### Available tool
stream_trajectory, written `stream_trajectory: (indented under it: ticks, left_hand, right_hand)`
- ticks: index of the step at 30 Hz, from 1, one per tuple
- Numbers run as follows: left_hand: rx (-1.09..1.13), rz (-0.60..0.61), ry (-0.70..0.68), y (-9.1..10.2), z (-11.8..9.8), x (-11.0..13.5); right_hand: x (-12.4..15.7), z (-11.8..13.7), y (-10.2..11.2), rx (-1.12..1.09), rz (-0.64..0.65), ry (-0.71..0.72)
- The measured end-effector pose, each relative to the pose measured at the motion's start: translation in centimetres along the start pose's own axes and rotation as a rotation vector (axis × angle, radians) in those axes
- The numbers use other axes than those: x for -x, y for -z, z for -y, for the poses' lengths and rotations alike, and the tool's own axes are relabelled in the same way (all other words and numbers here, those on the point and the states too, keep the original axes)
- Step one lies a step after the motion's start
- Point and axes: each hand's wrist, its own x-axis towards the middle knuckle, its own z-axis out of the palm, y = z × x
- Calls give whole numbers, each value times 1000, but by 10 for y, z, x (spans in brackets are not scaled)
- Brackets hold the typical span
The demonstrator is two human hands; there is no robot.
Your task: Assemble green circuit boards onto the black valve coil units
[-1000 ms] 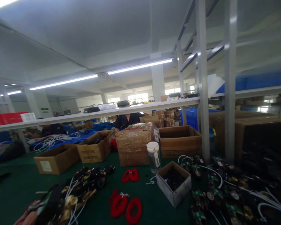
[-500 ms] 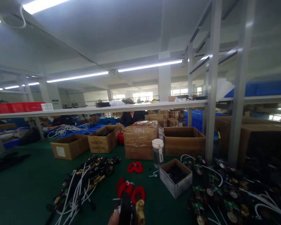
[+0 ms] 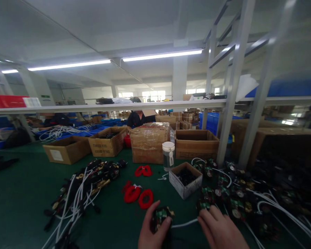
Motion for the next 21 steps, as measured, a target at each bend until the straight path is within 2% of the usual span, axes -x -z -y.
stream_trajectory:
  ticks: [2, 5, 10, 15, 21]
  left_hand:
    - [-151, -3, -84, -13, 4, 0]
    - [-316, -2, -147, -24, 11, -1]
    - [-423, 78, -183, -21, 18, 3]
    - [-461, 227, -176, -11, 11, 5]
    - [-498, 208, -168, -9, 2, 4]
  right_hand:
    - [-2, 1, -13, 220, -34, 35]
    - [0, 9, -30, 355, -1, -25]
    - [8, 12, -41, 345, 60, -151]
    - [18, 14, -45, 284, 32, -183]
    - [32, 21, -64, 242, 0, -204]
